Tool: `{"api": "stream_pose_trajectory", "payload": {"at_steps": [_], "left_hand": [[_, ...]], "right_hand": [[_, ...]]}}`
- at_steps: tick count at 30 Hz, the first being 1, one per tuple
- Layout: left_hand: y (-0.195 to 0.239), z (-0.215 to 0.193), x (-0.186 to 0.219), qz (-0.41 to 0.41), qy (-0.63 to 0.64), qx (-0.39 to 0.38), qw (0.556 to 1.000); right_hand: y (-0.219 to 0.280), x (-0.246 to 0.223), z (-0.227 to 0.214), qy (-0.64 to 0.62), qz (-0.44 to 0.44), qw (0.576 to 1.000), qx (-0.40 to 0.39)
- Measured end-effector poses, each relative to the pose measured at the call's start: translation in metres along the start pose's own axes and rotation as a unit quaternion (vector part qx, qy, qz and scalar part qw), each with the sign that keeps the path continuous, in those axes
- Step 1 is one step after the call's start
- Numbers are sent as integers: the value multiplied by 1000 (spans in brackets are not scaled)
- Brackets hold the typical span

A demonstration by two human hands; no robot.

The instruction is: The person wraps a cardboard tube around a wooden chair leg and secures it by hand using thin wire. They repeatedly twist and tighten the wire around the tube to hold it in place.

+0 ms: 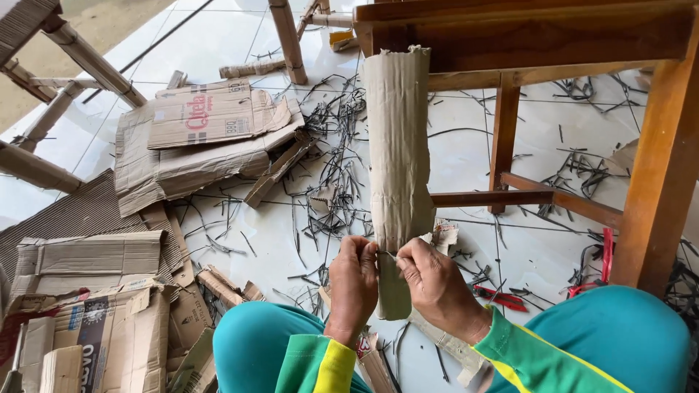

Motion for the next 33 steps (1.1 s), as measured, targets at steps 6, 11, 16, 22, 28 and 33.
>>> {"api": "stream_pose_trajectory", "payload": {"at_steps": [6, 11, 16, 22, 28, 33], "left_hand": [[7, -3, 7, -23, 138, -91, 986], [6, -10, 26, 41, -9, -71, 997], [16, -6, 42, 83, -142, -54, 985], [14, 0, 45, 81, -237, -97, 963], [0, 7, 22, -13, -73, -214, 974], [9, 11, -4, -83, 66, -193, 975]], "right_hand": [[-3, -11, -9, -8, -4, 999, 30], [-6, -7, -1, 29, 10, 1000, -1], [-2, -16, 8, 200, -1, 979, -29], [-7, 7, 13, 245, 86, 958, -122], [-20, 3, 24, -54, 72, 980, -180], [-26, -44, 25, -20, -67, 988, -136]]}}
Point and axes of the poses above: each hand's wrist, its own y-axis away from the middle knuckle, its own z-axis out of the palm, x = y × z, the point moved 10 cm from there along -y, towards the middle knuckle, and after that the axes turned 13 degrees about -x, right-handed, at the moved point
